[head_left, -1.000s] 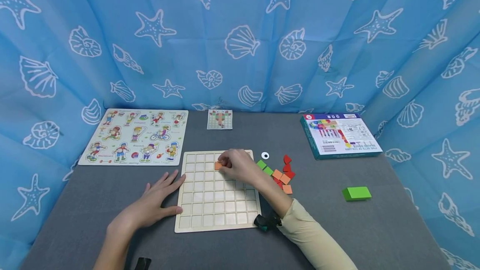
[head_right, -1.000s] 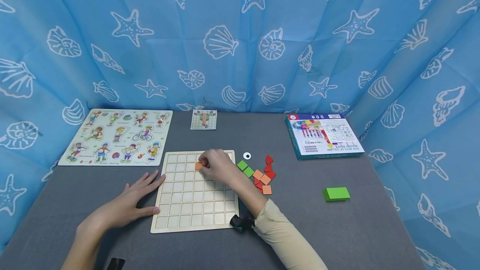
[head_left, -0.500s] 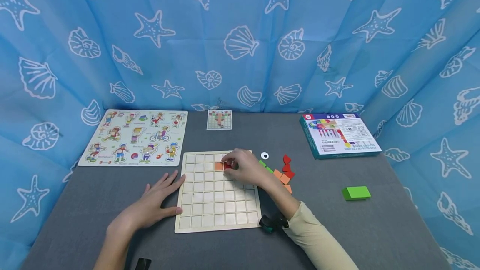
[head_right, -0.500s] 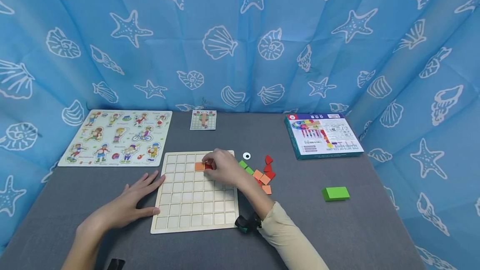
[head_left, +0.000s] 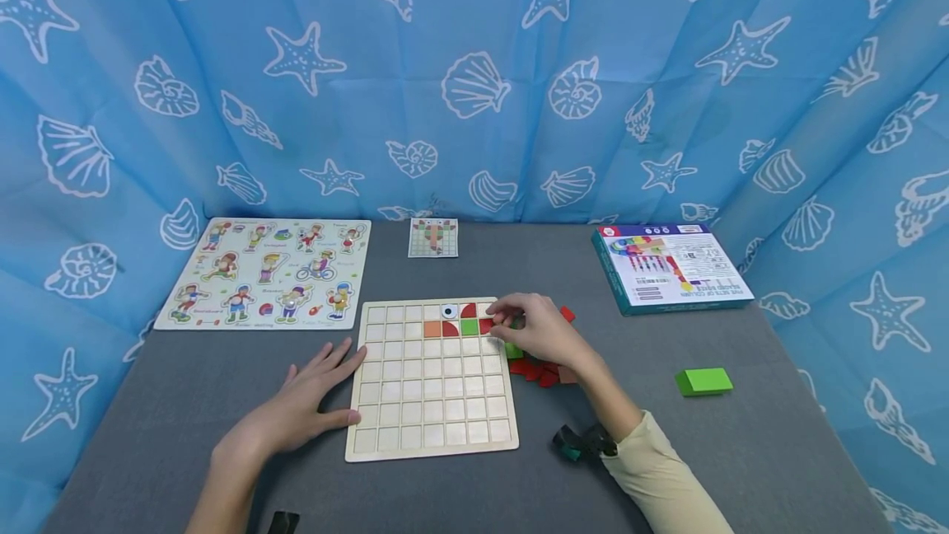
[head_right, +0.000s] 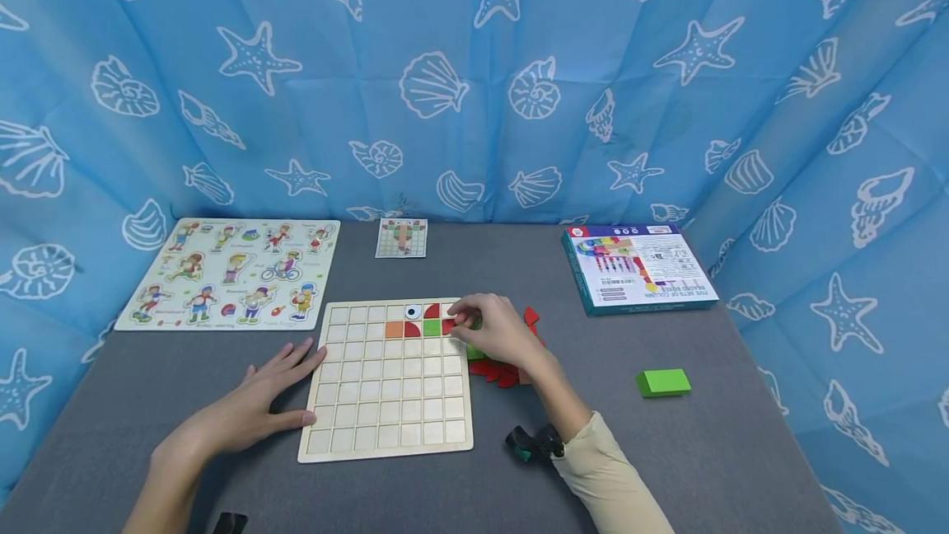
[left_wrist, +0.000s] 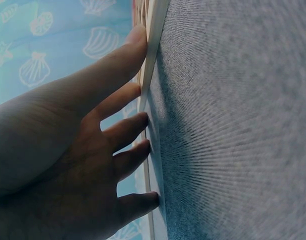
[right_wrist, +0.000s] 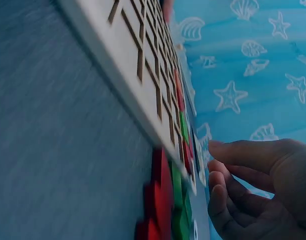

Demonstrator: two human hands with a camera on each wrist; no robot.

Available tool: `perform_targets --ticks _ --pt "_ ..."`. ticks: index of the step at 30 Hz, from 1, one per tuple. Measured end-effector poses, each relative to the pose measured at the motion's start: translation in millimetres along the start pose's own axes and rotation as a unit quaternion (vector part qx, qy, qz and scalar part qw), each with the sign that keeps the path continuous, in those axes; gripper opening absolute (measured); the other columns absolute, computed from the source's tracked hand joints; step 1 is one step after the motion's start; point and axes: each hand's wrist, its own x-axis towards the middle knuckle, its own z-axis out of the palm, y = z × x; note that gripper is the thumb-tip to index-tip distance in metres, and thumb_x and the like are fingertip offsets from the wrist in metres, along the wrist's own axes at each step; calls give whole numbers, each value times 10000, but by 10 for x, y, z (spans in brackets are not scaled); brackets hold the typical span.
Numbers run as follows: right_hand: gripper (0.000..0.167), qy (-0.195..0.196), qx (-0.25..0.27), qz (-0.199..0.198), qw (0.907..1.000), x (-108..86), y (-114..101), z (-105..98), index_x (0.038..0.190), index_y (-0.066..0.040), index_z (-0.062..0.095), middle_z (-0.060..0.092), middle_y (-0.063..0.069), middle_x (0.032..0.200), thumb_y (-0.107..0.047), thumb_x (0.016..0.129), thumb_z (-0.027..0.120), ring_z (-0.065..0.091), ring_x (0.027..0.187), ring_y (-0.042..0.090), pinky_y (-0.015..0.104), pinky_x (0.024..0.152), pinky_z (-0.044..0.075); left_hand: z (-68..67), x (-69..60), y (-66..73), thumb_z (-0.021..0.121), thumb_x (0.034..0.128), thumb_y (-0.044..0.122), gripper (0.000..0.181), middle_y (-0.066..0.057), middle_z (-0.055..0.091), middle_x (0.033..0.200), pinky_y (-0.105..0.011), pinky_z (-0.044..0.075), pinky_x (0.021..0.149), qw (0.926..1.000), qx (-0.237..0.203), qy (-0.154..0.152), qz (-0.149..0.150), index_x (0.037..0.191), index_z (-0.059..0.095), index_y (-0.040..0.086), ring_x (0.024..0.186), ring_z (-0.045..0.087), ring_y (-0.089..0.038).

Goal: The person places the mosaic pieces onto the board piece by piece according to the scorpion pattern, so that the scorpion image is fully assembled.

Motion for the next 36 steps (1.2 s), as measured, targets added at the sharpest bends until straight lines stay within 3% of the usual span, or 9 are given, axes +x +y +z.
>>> perform_targets --ticks 4,11,15,19,26,32,36 --pt "226 52 -188 117 9997 -112 99 -81 1193 3 784 790 100 1043 -74 980 783 684 897 131 206 773 581 5 -12 -24 785 915 597 976 -184 179 1828 -944 8 1130 9999 -54 27 137 1724 328 300 1690 48 -510" --pt "216 115 -668 254 9974 -264 231 -166 1167 -16 799 798 116 1096 -57 955 797 700 931 171 254 789 597 -11 -6 25 808 916 547 974 -219 184 1817 -938 -6 1141 9999 -105 -64 1 1723 340 268 1681 43 -528" --pt "225 173 -736 319 9966 -323 294 -204 1174 -22 795 787 114 1116 -54 952 800 700 945 177 269 795 597 -12 2 28 807 906 574 983 -180 179 1828 -919 2 1174 9998 -34 -90 -153 1722 332 301 1692 54 -511" --pt "212 51 -698 175 9974 -390 336 -254 1137 -36 795 781 105 1100 -60 930 829 686 934 182 263 794 581 -10 22 7 794 895 620 997 -157 169 1835 -909 -2 1188 9996 6 -136 -264 1722 323 324 1696 55 -505" --pt "213 -176 -648 -8 9977 -511 367 -337 1118 -34 779 757 125 1192 -35 914 842 696 990 196 327 883 634 19 37 -55 770 913 630 995 -164 153 1838 -921 -11 1168 9999 22 -128 -94 1732 298 317 1697 42 -497" --pt "146 -278 -917 66 9954 -535 368 -360 1037 -75 816 755 110 1200 -114 911 877 659 1016 182 285 861 573 36 32 -77 770 909 634 993 -165 168 1835 -934 1 1147 10000 42 -45 41 1729 311 311 1698 46 -491" --pt "91 -363 -1105 -74 9932 -526 353 -363 997 -91 832 750 102 1180 -114 917 869 661 1025 192 297 853 570 32 27 -52 787 893 633 997 -151 179 1836 -921 8 1170 9999 66 -37 -67 1722 326 325 1697 65 -496"
